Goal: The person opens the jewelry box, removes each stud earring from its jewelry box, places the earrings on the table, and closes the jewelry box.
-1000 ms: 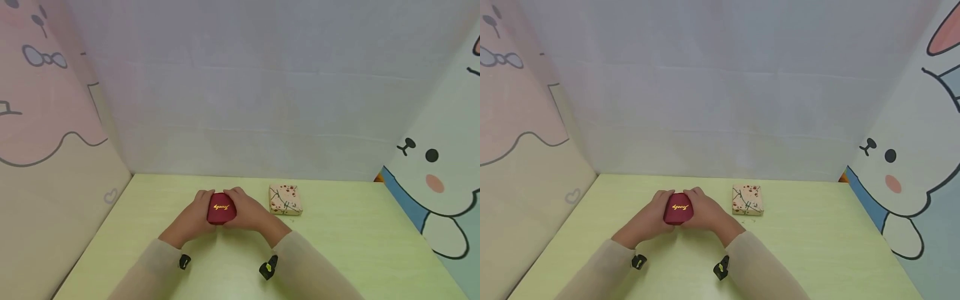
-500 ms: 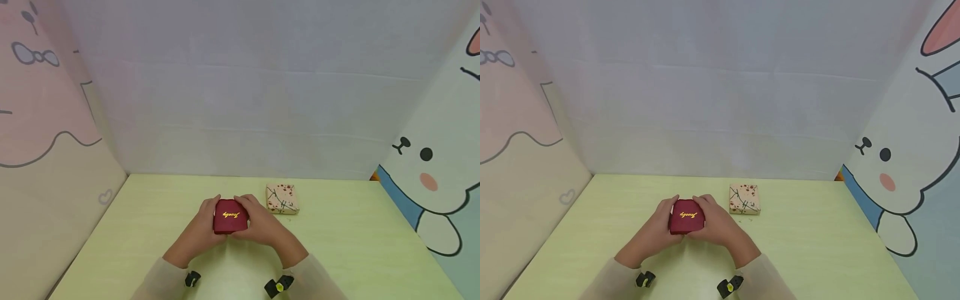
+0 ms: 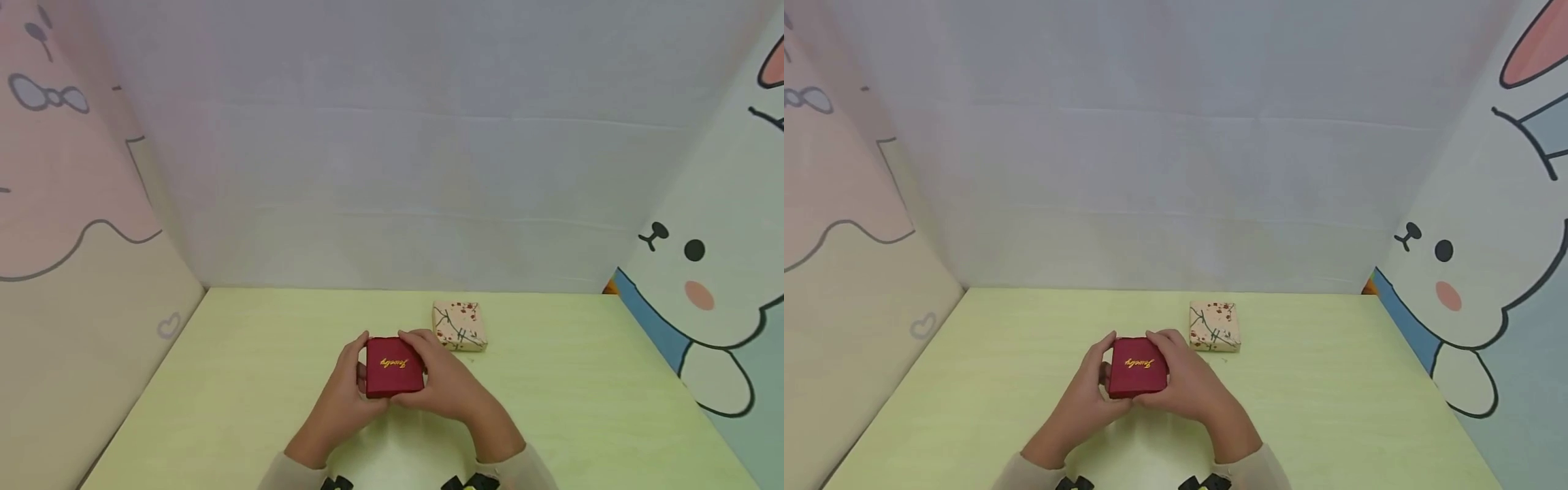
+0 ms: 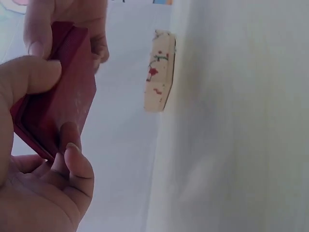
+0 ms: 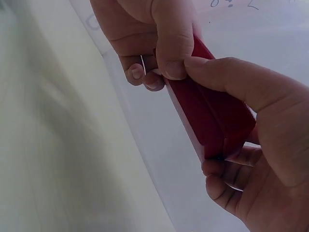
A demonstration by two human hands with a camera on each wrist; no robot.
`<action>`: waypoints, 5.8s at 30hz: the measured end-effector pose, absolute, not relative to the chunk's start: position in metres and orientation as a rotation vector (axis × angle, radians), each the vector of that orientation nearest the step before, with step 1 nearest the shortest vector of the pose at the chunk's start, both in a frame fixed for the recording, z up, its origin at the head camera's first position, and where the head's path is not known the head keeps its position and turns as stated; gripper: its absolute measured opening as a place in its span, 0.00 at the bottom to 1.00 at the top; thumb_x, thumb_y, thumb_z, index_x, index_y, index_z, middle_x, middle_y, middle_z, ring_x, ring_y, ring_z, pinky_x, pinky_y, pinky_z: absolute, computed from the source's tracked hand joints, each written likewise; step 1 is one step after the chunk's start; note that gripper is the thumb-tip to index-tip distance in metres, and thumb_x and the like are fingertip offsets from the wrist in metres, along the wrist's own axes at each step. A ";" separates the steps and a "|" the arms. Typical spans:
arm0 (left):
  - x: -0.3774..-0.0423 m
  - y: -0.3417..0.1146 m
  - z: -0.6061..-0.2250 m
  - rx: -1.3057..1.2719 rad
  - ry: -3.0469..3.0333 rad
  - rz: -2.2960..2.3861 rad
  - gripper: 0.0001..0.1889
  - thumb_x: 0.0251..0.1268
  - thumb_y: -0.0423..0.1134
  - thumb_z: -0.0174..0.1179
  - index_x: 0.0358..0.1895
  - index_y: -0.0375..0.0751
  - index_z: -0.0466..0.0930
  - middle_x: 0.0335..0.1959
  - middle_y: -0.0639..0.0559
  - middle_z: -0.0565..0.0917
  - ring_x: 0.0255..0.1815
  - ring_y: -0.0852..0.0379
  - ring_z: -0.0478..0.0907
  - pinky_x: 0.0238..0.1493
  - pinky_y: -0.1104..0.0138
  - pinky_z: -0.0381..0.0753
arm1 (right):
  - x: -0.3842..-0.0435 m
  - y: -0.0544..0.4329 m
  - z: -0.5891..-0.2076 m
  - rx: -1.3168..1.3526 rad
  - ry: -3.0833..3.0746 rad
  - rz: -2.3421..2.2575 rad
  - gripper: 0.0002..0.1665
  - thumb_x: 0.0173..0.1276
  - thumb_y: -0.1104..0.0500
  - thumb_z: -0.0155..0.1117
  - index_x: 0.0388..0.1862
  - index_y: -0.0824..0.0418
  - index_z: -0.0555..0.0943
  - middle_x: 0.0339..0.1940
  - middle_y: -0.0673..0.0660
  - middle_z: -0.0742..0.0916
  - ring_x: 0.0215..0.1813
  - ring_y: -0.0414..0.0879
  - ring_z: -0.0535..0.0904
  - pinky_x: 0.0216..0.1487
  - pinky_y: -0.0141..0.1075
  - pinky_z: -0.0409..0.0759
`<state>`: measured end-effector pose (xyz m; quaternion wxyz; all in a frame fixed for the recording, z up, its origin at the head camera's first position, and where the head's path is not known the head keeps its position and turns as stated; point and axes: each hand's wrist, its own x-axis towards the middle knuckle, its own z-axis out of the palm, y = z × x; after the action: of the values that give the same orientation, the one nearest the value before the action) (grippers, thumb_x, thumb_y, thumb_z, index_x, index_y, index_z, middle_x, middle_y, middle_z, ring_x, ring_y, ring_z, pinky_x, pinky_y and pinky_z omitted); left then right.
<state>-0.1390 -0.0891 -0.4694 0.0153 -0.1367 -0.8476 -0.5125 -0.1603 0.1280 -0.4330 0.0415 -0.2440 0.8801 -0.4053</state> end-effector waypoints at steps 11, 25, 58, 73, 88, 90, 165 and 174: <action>-0.134 -0.089 -0.477 -0.328 -2.592 -1.800 0.58 0.55 0.43 0.79 0.83 0.43 0.46 0.74 0.50 0.63 0.48 0.53 0.75 0.48 0.68 0.81 | -0.160 0.127 -0.439 -0.773 2.673 -1.260 0.57 0.54 0.45 0.84 0.79 0.58 0.67 0.69 0.48 0.73 0.65 0.44 0.73 0.61 0.47 0.80; -0.137 -0.082 -0.488 -0.339 -2.422 -2.150 0.62 0.56 0.42 0.80 0.84 0.41 0.40 0.80 0.45 0.56 0.58 0.51 0.78 0.58 0.68 0.79 | -0.156 0.135 -0.441 -0.759 2.702 -1.260 0.58 0.53 0.42 0.84 0.78 0.56 0.68 0.68 0.45 0.74 0.64 0.43 0.75 0.62 0.48 0.80; -0.132 -0.082 -0.483 -0.402 -2.318 -2.365 0.57 0.58 0.36 0.77 0.82 0.36 0.44 0.73 0.39 0.66 0.67 0.43 0.75 0.56 0.64 0.82 | -0.149 0.131 -0.446 -0.770 2.714 -1.356 0.57 0.51 0.33 0.82 0.77 0.52 0.70 0.68 0.45 0.73 0.64 0.44 0.74 0.61 0.47 0.80; -0.131 -0.079 -0.483 -0.396 -2.224 -2.491 0.53 0.59 0.31 0.75 0.81 0.34 0.46 0.73 0.38 0.67 0.69 0.42 0.71 0.59 0.62 0.81 | -0.150 0.133 -0.452 -0.745 2.743 -1.374 0.55 0.48 0.33 0.83 0.73 0.51 0.75 0.63 0.38 0.75 0.60 0.39 0.75 0.58 0.40 0.81; -0.132 -0.079 -0.483 -0.347 -2.282 -2.446 0.54 0.59 0.33 0.75 0.81 0.34 0.44 0.74 0.37 0.66 0.70 0.41 0.71 0.59 0.62 0.81 | -0.153 0.133 -0.457 -0.749 2.718 -1.420 0.55 0.49 0.35 0.84 0.73 0.52 0.75 0.65 0.43 0.75 0.61 0.42 0.75 0.58 0.42 0.82; -0.132 -0.079 -0.484 -0.334 -2.313 -2.415 0.54 0.59 0.34 0.75 0.81 0.35 0.45 0.73 0.38 0.66 0.70 0.42 0.71 0.59 0.63 0.81 | -0.153 0.132 -0.458 -0.748 2.721 -1.421 0.55 0.49 0.35 0.84 0.73 0.52 0.75 0.65 0.43 0.75 0.61 0.42 0.75 0.58 0.42 0.82; -0.135 -0.082 -0.483 -0.321 -2.317 -2.433 0.51 0.58 0.28 0.74 0.80 0.35 0.50 0.70 0.39 0.71 0.66 0.45 0.75 0.59 0.63 0.81 | -0.153 0.141 -0.439 -0.771 2.680 -1.551 0.49 0.53 0.40 0.84 0.73 0.46 0.74 0.65 0.43 0.78 0.61 0.44 0.75 0.56 0.42 0.81; -0.134 -0.082 -0.485 -0.326 -2.321 -2.436 0.50 0.59 0.29 0.74 0.80 0.37 0.51 0.68 0.40 0.72 0.65 0.46 0.76 0.56 0.65 0.82 | -0.160 0.156 -0.422 -0.936 2.731 -1.371 0.50 0.57 0.39 0.81 0.75 0.53 0.72 0.66 0.44 0.76 0.57 0.42 0.76 0.52 0.39 0.82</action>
<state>-0.1344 -0.0823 -0.4852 -0.1191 -0.0957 -0.6818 -0.7154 -0.1602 0.1558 -0.4224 -0.0274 -0.2928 0.8542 -0.4289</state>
